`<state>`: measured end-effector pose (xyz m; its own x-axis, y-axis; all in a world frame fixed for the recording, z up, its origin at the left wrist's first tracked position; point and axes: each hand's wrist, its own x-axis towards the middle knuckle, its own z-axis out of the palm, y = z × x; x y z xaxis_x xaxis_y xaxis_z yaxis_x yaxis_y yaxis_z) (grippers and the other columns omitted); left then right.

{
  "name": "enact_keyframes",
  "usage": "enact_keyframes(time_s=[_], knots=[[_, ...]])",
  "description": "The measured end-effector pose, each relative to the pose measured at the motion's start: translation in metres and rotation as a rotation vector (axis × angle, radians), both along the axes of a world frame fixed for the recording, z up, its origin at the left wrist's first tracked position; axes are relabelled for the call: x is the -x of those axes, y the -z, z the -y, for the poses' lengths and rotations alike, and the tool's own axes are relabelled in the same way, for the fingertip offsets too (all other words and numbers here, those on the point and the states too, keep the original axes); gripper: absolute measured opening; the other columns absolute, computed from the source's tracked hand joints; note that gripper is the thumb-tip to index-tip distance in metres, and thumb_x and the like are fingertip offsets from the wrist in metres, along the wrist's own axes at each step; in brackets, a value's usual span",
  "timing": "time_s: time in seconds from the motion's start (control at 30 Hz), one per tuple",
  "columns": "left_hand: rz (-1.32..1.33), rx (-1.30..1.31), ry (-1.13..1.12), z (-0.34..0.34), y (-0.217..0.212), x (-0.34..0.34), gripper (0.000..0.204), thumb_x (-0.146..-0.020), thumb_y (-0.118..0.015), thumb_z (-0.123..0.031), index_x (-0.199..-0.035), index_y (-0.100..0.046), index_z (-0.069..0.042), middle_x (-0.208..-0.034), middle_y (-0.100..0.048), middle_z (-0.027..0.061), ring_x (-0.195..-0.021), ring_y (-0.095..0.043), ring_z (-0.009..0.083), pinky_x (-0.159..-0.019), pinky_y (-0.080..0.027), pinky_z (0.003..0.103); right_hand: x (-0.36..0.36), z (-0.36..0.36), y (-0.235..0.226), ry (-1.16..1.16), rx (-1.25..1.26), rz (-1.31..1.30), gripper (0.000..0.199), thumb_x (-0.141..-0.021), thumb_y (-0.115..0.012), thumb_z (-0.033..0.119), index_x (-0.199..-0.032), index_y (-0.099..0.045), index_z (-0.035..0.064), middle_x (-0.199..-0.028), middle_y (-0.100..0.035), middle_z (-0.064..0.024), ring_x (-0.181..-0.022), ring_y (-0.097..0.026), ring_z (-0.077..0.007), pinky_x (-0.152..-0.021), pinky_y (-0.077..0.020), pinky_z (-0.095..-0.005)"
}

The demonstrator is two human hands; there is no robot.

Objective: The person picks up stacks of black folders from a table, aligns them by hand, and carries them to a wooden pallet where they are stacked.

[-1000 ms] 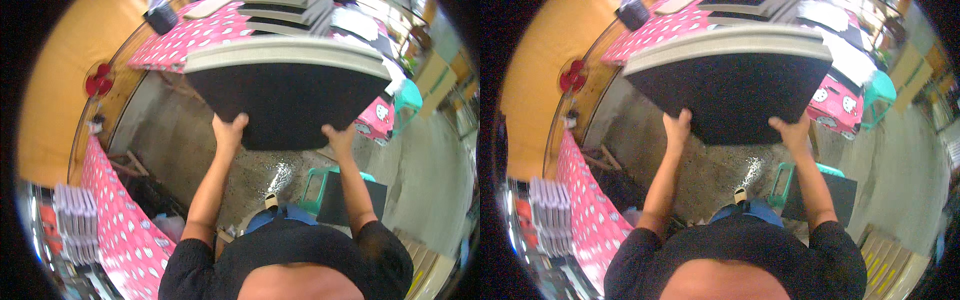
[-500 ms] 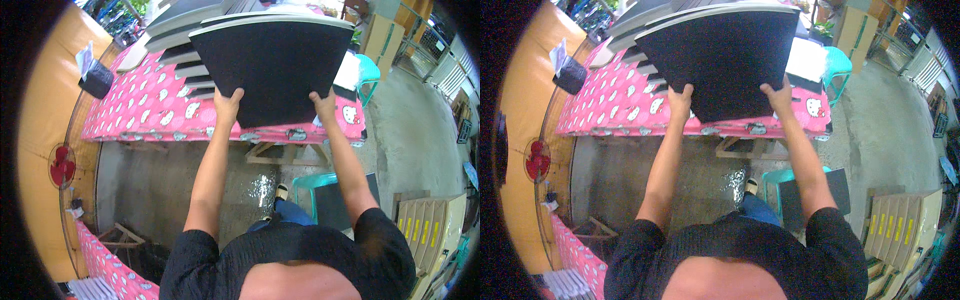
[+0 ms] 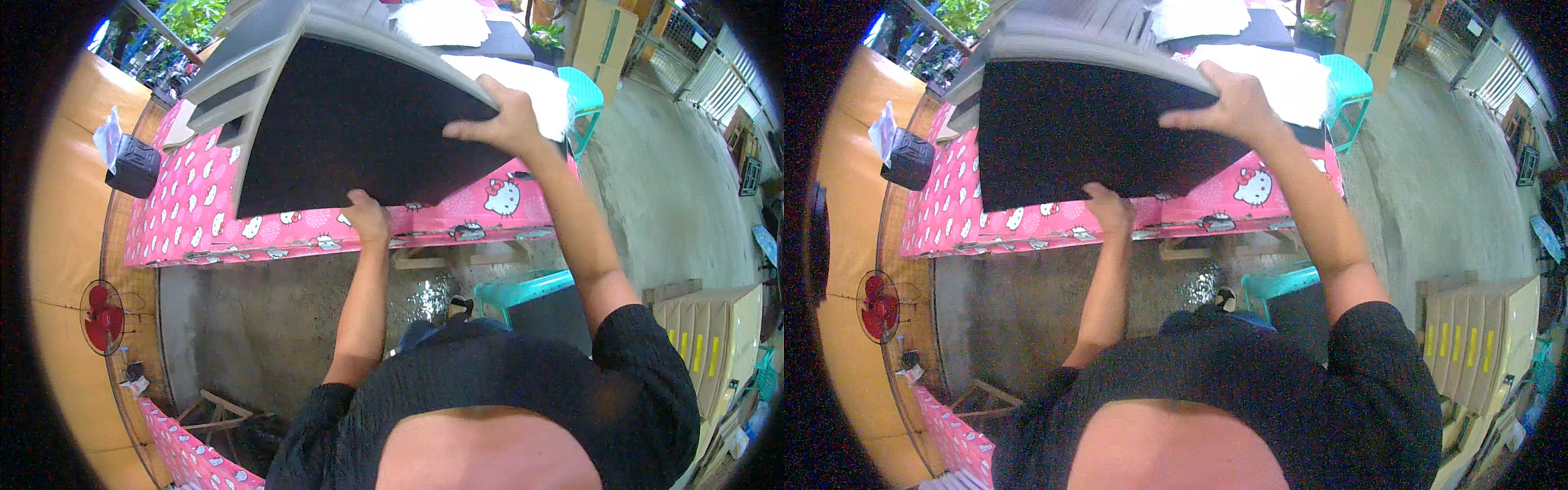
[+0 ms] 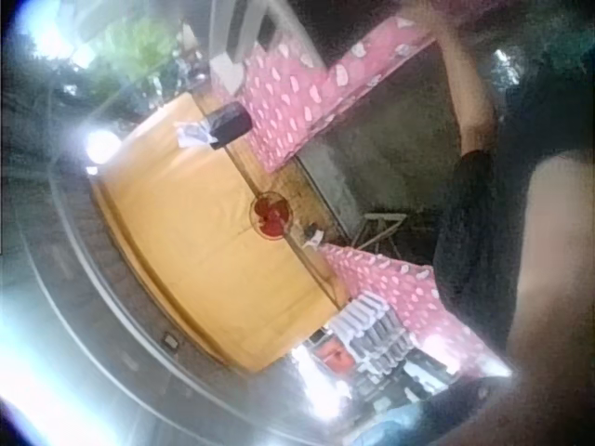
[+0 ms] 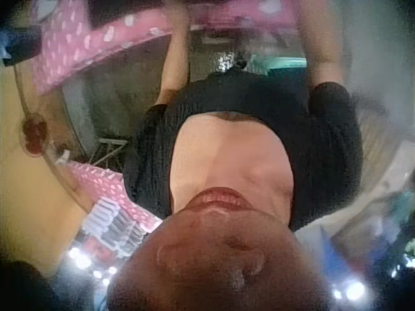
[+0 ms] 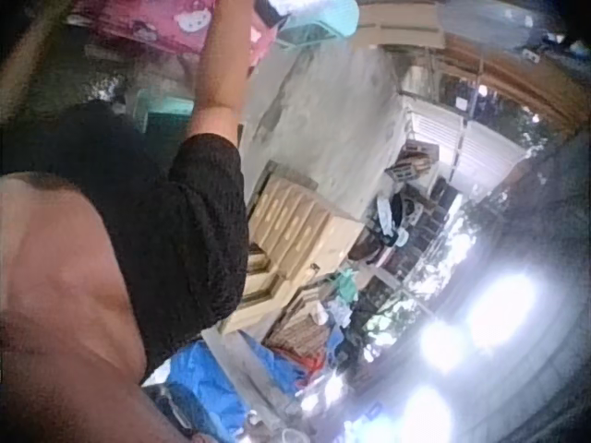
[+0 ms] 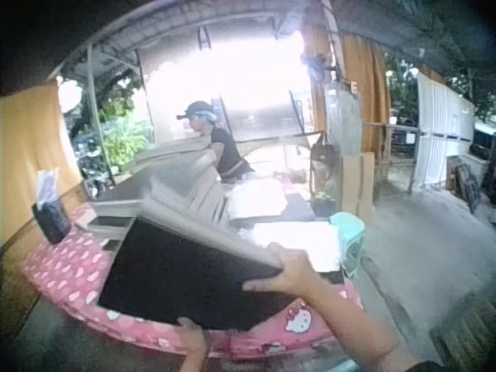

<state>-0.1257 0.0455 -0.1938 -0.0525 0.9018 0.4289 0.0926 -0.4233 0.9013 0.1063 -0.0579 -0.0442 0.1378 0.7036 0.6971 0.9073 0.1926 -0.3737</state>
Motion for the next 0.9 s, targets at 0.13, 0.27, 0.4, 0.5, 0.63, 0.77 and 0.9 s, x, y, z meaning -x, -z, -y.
enact_keyframes(time_s=[0.13,0.27,0.4,0.5,0.63,0.77,0.9], knots=[[0.728,0.342,0.315,0.004,0.004,0.002,0.038,-0.084,-0.054,-0.022,-0.113,-0.046,0.0,-0.108,-0.056,0.0115,-0.089,-0.058,0.0236,-0.078,-0.05,0.038,0.015,0.004,-0.003,0.02,0.093,-0.044,0.06,-0.055,-0.081,0.047,-0.086,-0.059,0.0005,-0.07,-0.059,-0.0092,-0.068,-0.058,-0.0139,-0.063,-0.0462,-0.0285],[0.641,0.084,0.355,-0.003,-0.046,-0.008,0.052,-0.077,-0.066,-0.038,-0.109,-0.05,0.0,-0.101,-0.058,0.0092,-0.087,-0.058,0.0205,-0.079,-0.048,0.037,0.009,0.013,-0.019,-0.021,-0.047,-0.373,0.059,-0.056,-0.081,0.041,-0.093,-0.061,0.0001,-0.082,-0.065,-0.0081,-0.075,-0.061,-0.0132,-0.069,-0.0478,-0.0281],[0.261,0.009,0.364,0.01,-0.114,-0.002,0.064,-0.064,-0.08,-0.039,-0.104,-0.053,0.002,-0.098,-0.059,0.0088,-0.09,-0.056,0.018,-0.079,-0.045,0.03,-0.002,0.026,0.031,-0.059,-0.277,-0.91,0.059,-0.062,-0.08,0.035,-0.102,-0.058,-0.0027,-0.091,-0.065,-0.0072,-0.079,-0.061,-0.0182,-0.074,-0.0493,-0.0312],[-0.087,-0.107,0.338,0.023,-0.133,-0.031,0.059,-0.059,-0.083,-0.032,-0.097,-0.054,0.003,-0.09,-0.064,0.0117,-0.08,-0.059,0.0173,-0.073,-0.046,0.03,-0.003,0.011,0.142,-0.032,-0.742,-1.161,0.061,-0.072,-0.072,0.034,-0.114,-0.047,-0.0011,-0.104,-0.057,-0.0076,-0.096,-0.054,-0.0174,-0.088,-0.0419,-0.0329],[-0.203,-0.098,0.395,0.012,-0.165,-0.041,0.057,-0.058,-0.082,-0.039,-0.087,-0.054,0.002,-0.079,-0.063,0.0161,-0.072,-0.061,0.0223,-0.068,-0.048,0.034,-0.009,0.011,0.151,0.014,-0.539,-1.329,0.041,-0.083,-0.061,0.03,-0.109,-0.048,0.0014,-0.104,-0.054,-0.007,-0.087,-0.051,-0.018,-0.082,-0.0419,-0.0313],[-0.459,-0.269,0.314,0.027,-0.186,-0.03,0.063,-0.054,-0.082,-0.047,-0.08,-0.05,0.001,-0.075,-0.06,0.0193,-0.07,-0.061,0.0277,-0.065,-0.048,0.037,0.028,0.006,0.139,0.061,-0.726,-1.572,0.053,-0.084,-0.054,0.042,-0.116,-0.044,0.0013,-0.111,-0.052,-0.011,-0.094,-0.052,-0.0236,-0.086,-0.0426,-0.0377],[-0.521,-0.188,0.421,0.028,-0.177,-0.02,0.059,-0.053,-0.085,-0.039,-0.086,-0.053,-0.001,-0.077,-0.063,0.0119,-0.069,-0.061,0.0198,-0.065,-0.048,0.032,0.039,0.015,0.166,0.017,-0.688,-1.584,0.077,-0.074,-0.058,0.06,-0.122,-0.042,0.0027,-0.116,-0.052,-0.012,-0.103,-0.053,-0.0281,-0.091,-0.0427,-0.0424]])
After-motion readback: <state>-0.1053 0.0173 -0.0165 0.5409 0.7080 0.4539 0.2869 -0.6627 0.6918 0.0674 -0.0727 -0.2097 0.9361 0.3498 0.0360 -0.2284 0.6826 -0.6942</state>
